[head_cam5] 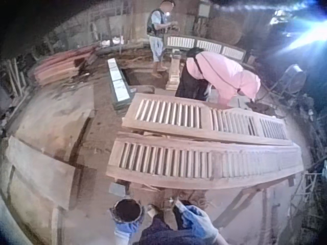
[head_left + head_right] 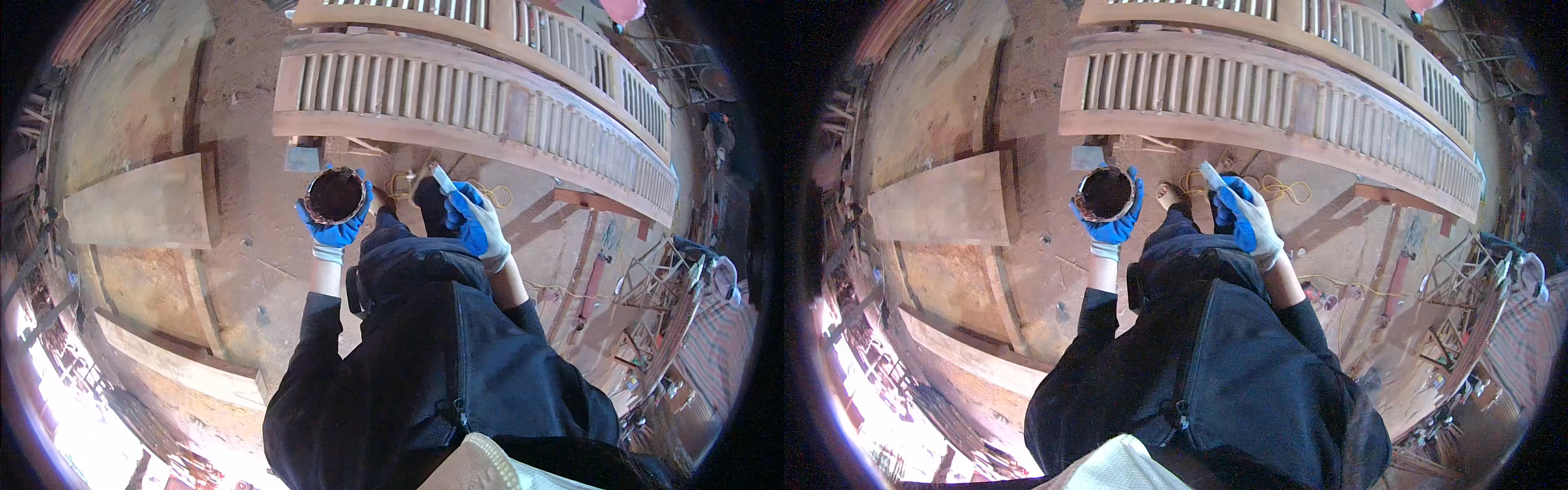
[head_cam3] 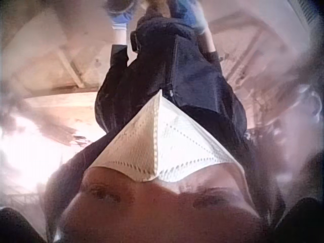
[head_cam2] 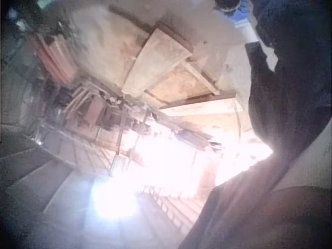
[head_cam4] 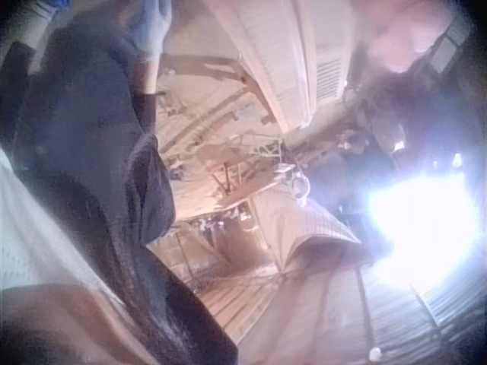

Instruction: The person applies a dark wood stain to a curved wooden slatted structure using a small brush. They repeatedly dip the brush into a container held in the other hand and carefully coat the top and sides of the slats.

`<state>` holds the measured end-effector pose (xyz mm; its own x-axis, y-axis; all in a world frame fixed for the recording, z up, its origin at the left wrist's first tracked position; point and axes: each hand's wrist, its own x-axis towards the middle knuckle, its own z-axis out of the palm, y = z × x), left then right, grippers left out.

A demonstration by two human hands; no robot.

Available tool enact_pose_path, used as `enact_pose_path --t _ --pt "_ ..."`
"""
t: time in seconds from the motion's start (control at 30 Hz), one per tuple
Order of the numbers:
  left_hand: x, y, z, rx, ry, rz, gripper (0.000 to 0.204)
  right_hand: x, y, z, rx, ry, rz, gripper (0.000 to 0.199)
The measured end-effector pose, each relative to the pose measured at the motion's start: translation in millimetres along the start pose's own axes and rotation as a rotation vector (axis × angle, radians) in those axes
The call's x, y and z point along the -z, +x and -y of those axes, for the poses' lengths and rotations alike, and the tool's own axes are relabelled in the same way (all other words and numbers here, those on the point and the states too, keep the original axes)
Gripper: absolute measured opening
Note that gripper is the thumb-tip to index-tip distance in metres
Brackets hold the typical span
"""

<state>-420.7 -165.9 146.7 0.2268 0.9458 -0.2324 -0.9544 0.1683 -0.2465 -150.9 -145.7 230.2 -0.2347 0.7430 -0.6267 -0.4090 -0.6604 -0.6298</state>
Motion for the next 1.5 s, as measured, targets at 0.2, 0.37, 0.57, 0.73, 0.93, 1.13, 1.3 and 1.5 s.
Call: enact_pose_path --t 0.2,0.37,0.57,0.73,0.93,1.13,1.3,1.5 --pt "-16.1 10.4 -6.7 0.015 0.001 -0.065 0.084 11.4 30.9 -1.5 -0.060 -0.040 -0.066 0.022" --pt "-23.4 25.8 6.3 -0.057 -0.037 -0.366 0.080 -2.0 51.8 26.4 0.073 -0.254 -0.113 0.020" --pt "-15.8 65.9 -8.2 -0.121 0.508 -0.386 0.074 -14.3 58.9 40.5 0.496 -0.688 -0.179 0.021" --pt "-48.9 126.6 26.4 0.052 0.395 -0.233 0.080 -45.0 23.8 134.4 0.744 -1.051 -0.227 0.023" --pt "-76.2 165.5 28.6 0.261 0.635 -0.043 0.073 -106.3 44.6 141.2 0.840 -1.638 -0.316 0.020" --pt "-92.4 164.8 -7.0 0.390 0.633 -0.028 0.072 -154.9 63.8 109.3 0.651 -1.765 -0.469 0.018" --pt "-95.8 158.5 -28.2 0.420 0.668 -0.051 0.071 -174.4 66.9 82.5 0.591 -1.700 -0.424 0.019" --pt "-102.1 156.0 -31.4 0.471 0.645 -0.056 0.072 -179.7 70.9 73.3 0.609 -1.670 -0.562 0.019"
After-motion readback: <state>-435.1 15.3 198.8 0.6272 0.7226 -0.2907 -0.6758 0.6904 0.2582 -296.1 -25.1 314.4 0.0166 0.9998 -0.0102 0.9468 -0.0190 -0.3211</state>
